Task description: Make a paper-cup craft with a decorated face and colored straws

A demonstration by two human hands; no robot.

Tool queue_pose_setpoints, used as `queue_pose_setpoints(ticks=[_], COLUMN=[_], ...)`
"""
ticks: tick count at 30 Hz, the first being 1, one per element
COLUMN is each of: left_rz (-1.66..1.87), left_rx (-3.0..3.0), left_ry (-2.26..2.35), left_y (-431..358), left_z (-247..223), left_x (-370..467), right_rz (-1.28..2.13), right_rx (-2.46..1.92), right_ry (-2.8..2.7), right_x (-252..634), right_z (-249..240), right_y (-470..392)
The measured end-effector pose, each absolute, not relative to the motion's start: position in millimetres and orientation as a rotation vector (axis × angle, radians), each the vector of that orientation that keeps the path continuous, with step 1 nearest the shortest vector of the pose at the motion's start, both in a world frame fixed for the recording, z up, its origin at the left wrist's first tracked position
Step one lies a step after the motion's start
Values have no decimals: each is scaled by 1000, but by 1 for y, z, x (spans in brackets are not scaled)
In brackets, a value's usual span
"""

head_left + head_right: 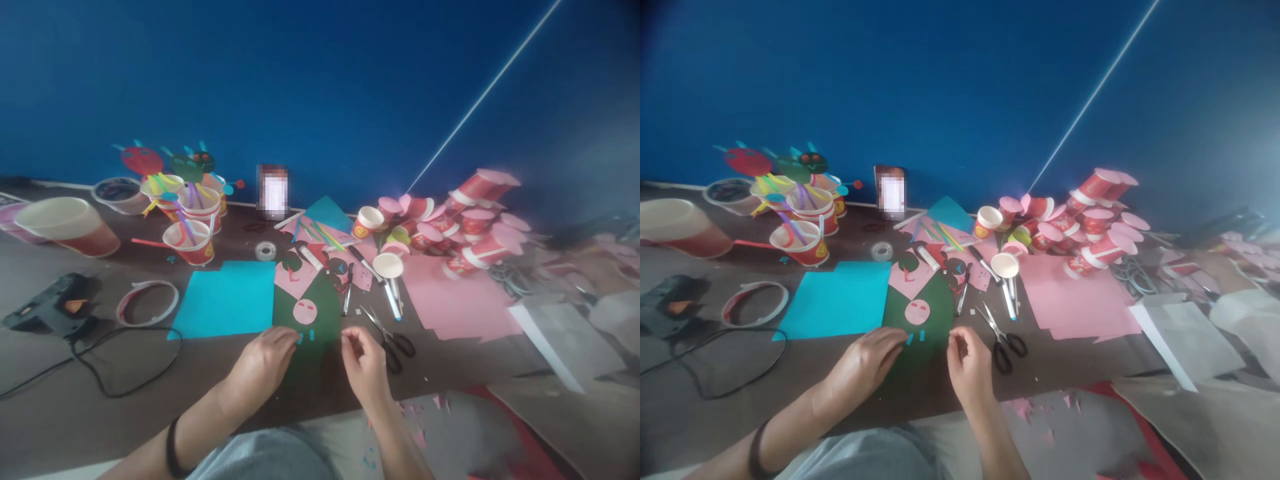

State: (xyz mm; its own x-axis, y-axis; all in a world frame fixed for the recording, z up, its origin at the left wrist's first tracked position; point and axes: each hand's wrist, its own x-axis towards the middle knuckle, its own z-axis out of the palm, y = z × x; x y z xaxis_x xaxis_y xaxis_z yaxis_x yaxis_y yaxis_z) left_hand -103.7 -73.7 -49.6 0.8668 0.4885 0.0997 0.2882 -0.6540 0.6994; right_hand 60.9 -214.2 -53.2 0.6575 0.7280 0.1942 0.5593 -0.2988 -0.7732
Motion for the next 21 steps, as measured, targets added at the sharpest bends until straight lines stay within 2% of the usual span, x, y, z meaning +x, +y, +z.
queue_pose_setpoints(ticks=[5,8,16,21], left_rz=[161,151,625,717], left_rx=[2714,2779,2571,2449], left_ry=[296,219,-23,-34], left_y=[-67,-55,-31,-21], left_z=[-40,-36,-49,-53], left_x=[-105,-106,-102,-109], right_rz=[123,55,-221,-350], right_rx=[-2026,-2064,-2054,-2106], right_ry=[-1036,-1056,-1066,-1093], right_x=[73,85,102,108], right_z=[-56,-57,-62,-65], right_y=[-218,-218,-236,-239])
